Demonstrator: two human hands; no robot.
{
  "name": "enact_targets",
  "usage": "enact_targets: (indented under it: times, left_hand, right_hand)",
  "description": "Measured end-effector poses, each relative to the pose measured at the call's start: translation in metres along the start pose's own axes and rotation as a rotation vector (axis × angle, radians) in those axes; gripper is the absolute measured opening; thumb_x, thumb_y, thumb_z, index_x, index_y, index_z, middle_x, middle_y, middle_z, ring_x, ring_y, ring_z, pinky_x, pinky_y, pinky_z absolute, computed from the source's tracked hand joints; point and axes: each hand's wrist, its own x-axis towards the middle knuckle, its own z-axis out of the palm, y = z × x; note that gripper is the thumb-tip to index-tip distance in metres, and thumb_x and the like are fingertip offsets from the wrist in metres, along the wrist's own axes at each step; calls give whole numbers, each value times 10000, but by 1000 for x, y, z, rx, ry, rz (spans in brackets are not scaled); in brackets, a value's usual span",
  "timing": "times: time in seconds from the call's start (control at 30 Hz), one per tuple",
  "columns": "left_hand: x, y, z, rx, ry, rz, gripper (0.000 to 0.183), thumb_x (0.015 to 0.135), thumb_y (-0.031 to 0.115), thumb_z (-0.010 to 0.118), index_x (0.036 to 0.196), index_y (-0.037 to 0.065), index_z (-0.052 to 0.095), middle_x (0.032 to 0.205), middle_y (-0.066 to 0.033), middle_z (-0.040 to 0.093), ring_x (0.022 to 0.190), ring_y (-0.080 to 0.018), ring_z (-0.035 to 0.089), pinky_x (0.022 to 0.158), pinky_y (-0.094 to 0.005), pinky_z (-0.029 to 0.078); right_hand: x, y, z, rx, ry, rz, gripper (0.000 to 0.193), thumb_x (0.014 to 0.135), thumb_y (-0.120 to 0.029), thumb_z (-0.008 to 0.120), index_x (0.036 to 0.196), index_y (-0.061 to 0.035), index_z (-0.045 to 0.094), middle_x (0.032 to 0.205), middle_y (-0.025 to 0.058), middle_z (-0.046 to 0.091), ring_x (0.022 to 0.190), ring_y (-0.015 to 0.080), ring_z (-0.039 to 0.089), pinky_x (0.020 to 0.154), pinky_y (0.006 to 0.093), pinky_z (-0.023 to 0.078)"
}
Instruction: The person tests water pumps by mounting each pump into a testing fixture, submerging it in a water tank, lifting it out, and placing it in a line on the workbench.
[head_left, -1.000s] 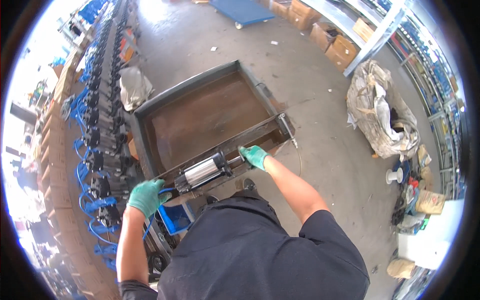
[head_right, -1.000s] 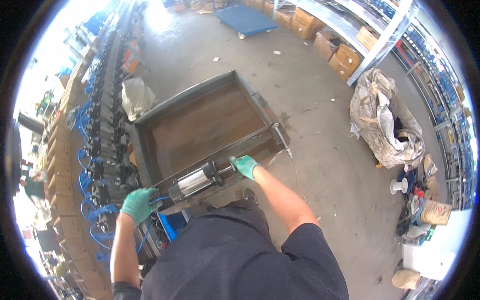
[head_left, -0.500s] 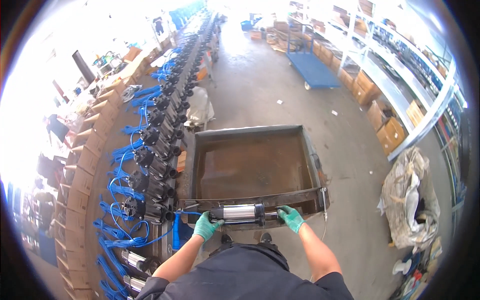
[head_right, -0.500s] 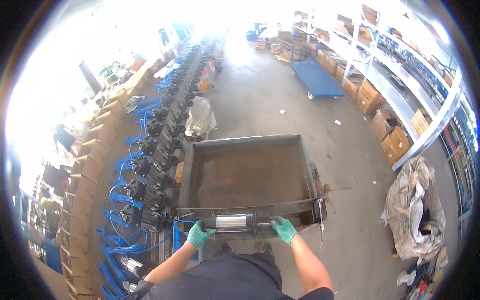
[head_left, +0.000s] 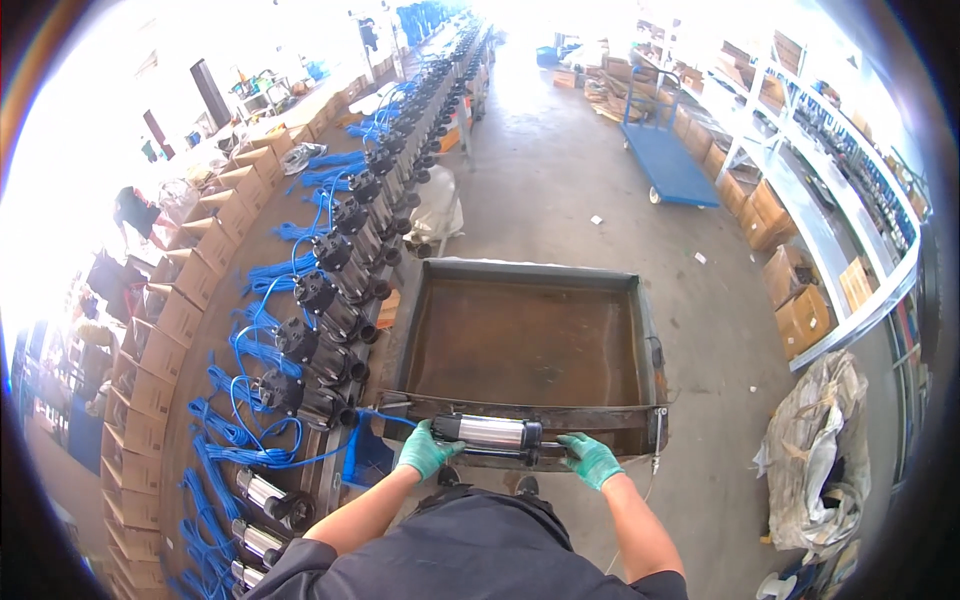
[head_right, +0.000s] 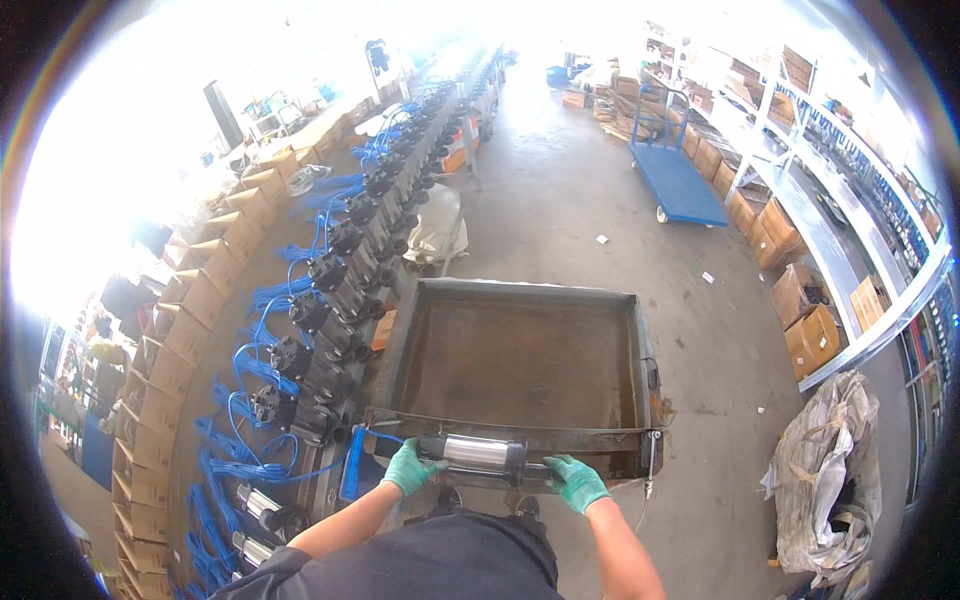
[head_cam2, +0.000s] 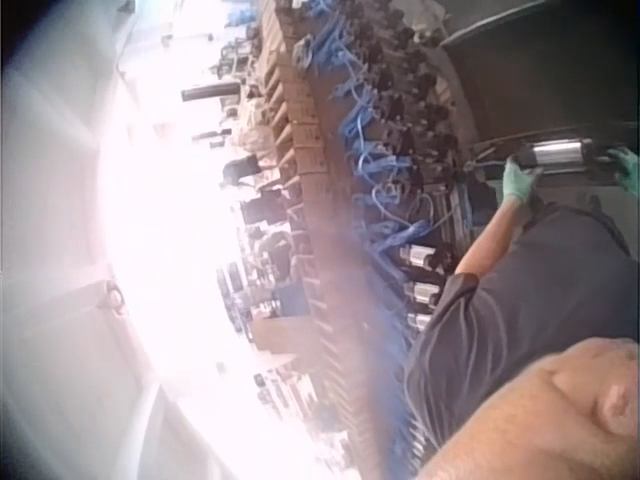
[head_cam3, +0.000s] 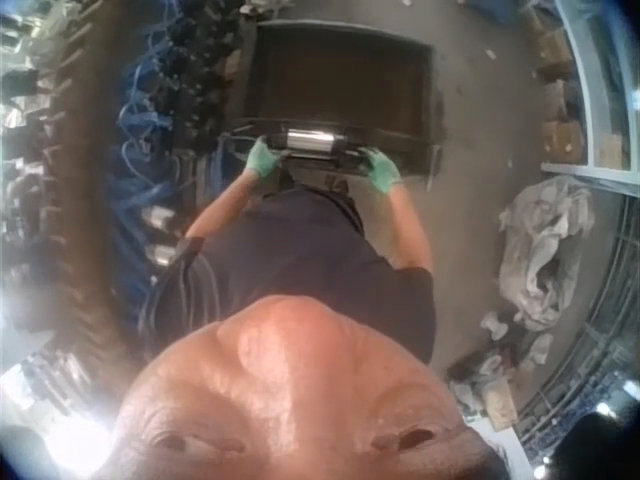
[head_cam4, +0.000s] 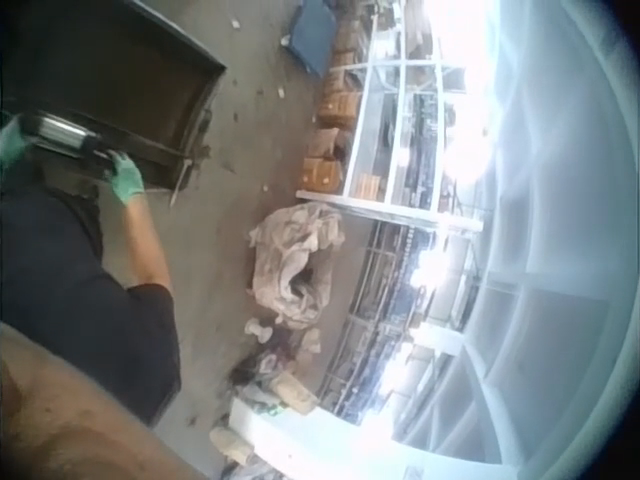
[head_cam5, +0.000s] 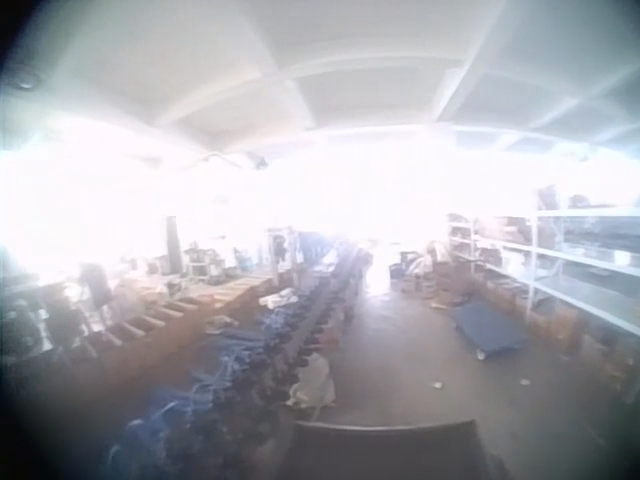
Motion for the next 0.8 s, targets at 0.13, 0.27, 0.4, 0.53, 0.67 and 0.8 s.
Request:
enact_targets:
  times: [0.13, 0.27, 0.4, 0.53, 0.67, 0.8]
  left_hand:
    - [-8, 1, 8, 30, 27, -25, 797, 732, 299, 958, 1281, -61, 505, 1157, -180, 717, 1063, -271, 690, 973, -364, 534]
    - [-15, 6, 7, -113, 10, -42, 814, 709, 251, 975, 1268, -52, 467, 1122, -148, 715, 1023, -232, 677, 946, -360, 537]
    - [-7, -8, 12, -151, -28, -62, 801, 703, 257, 978, 1247, -52, 478, 1096, -149, 710, 984, -225, 670, 909, -367, 548]
    - [-15, 35, 5, -23, 69, -77, 782, 709, 241, 967, 1256, -64, 499, 1082, -158, 703, 958, -234, 658, 907, -357, 546]
    - [6, -25, 14, -155, 129, 14, 808, 716, 235, 964, 1280, -71, 473, 1135, -182, 687, 1000, -257, 655, 936, -358, 532]
    - [10, -30, 10, -80, 140, -29, 865, 705, 263, 972, 1309, -85, 460, 1203, -207, 670, 1059, -282, 654, 975, -365, 518]
  right_hand:
    - [2, 9, 22, 604, 37, 260, 405, 982, -320, 725, 1263, -30, 687, 1023, 80, 732, 930, 215, 709, 839, 355, 577]
    - [4, -8, 17, 973, 39, 537, 348, 1014, -323, 696, 1149, -4, 729, 852, 37, 701, 722, 143, 649, 663, 302, 546]
    - [4, -11, 19, 995, 81, 657, 344, 1013, -360, 678, 1008, -22, 740, 796, 16, 659, 644, 121, 572, 591, 295, 478]
    - [-1, 29, 44, 314, 613, 450, 340, 975, -315, 695, 1148, -23, 701, 1017, 157, 734, 907, 331, 684, 832, 460, 536]
    - [-49, 36, -13, -156, 876, 794, 531, 940, -370, 716, 1348, -51, 598, 1258, 246, 660, 1141, 416, 632, 1011, 474, 503]
    - [-82, 109, 13, -22, 898, 1084, 689, 901, -391, 748, 1428, -25, 498, 1300, 294, 620, 1191, 432, 611, 1029, 476, 492]
